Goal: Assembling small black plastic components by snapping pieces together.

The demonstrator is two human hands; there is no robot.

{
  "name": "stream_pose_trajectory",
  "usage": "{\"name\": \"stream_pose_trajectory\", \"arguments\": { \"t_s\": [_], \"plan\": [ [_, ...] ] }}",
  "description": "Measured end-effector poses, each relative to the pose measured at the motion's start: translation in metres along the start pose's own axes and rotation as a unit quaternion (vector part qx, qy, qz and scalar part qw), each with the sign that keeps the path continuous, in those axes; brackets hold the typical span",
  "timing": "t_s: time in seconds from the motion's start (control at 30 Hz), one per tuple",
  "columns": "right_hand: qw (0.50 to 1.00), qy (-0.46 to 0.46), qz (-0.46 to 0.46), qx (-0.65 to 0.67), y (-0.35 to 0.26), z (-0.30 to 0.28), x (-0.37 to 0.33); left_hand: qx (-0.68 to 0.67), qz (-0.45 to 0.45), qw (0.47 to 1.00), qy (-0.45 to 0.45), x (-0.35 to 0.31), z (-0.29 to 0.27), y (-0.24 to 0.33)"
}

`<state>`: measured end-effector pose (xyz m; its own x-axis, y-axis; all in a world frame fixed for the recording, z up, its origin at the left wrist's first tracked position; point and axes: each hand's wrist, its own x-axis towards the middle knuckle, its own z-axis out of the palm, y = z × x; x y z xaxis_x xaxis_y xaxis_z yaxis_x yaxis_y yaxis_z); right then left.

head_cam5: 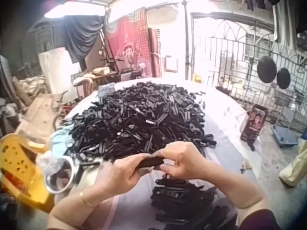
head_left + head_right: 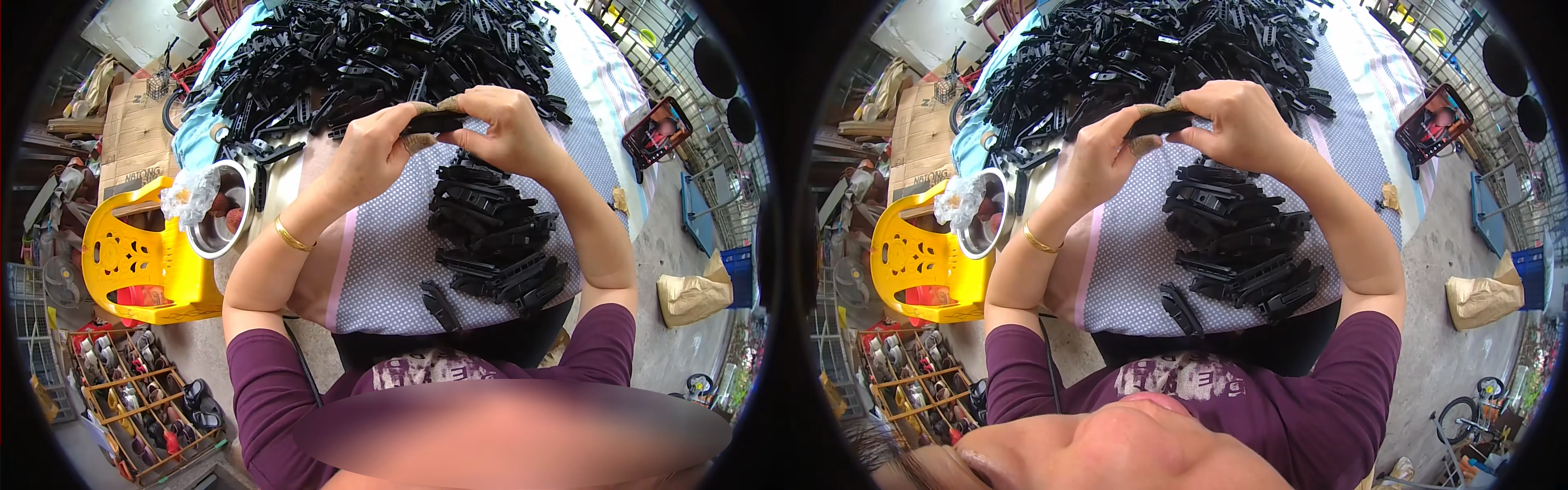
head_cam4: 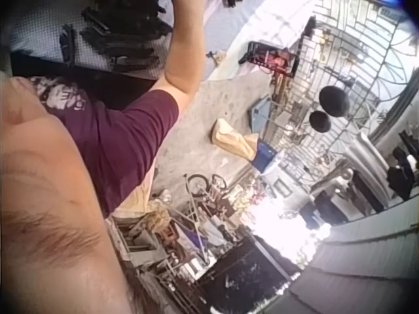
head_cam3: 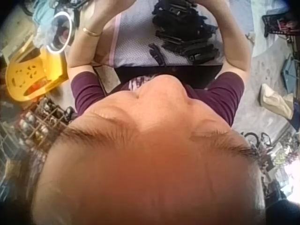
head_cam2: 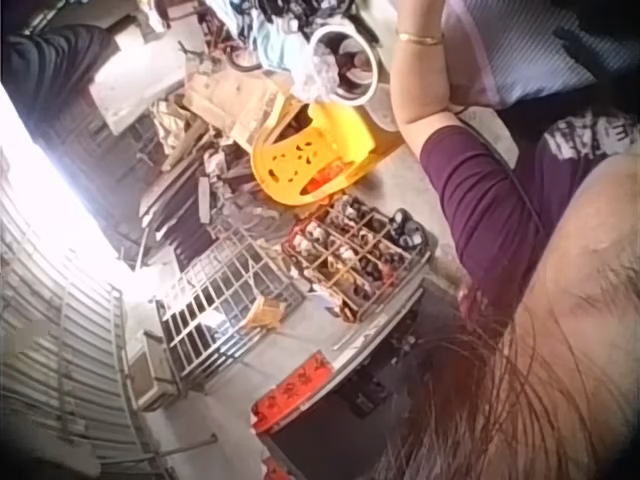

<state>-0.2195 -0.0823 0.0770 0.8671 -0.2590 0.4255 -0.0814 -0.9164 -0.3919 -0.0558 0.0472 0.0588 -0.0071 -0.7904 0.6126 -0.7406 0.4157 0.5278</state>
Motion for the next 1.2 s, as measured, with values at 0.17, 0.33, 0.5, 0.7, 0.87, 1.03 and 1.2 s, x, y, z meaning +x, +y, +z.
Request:
{"name": "stream_pose_trajectory", "arguments": {
  "t_s": [0.17,0.33,0.5,0.7,0.87,1.03,1.2],
  "plan": [
    [0.937,-0.190,0.054,0.287,0.028,-0.028,0.010,-0.110,-0.026,0.992,-0.049,-0.002,0.002,0.008],
    [0.975,0.076,0.125,0.165,0.095,0.001,0.015,-0.113,0.130,0.969,-0.176,-0.002,0.012,0.015],
    [0.959,0.149,0.011,-0.242,0.104,0.032,0.024,-0.058,-0.043,0.995,-0.064,0.006,0.024,-0.016],
    [0.958,0.129,0.080,-0.242,0.088,0.030,0.022,0.192,-0.077,0.978,-0.005,0.017,0.035,-0.054],
    [0.969,0.231,0.076,-0.040,0.084,0.019,0.019,0.051,-0.153,0.985,0.068,0.014,0.035,-0.058],
    [0.971,0.044,0.072,0.223,0.035,0.012,0.013,-0.398,-0.379,0.835,-0.012,0.011,0.016,-0.052],
    [0.992,0.077,-0.039,0.086,0.029,0.025,0.011,-0.503,-0.407,0.760,-0.049,0.008,0.009,-0.050]
  ]
}}
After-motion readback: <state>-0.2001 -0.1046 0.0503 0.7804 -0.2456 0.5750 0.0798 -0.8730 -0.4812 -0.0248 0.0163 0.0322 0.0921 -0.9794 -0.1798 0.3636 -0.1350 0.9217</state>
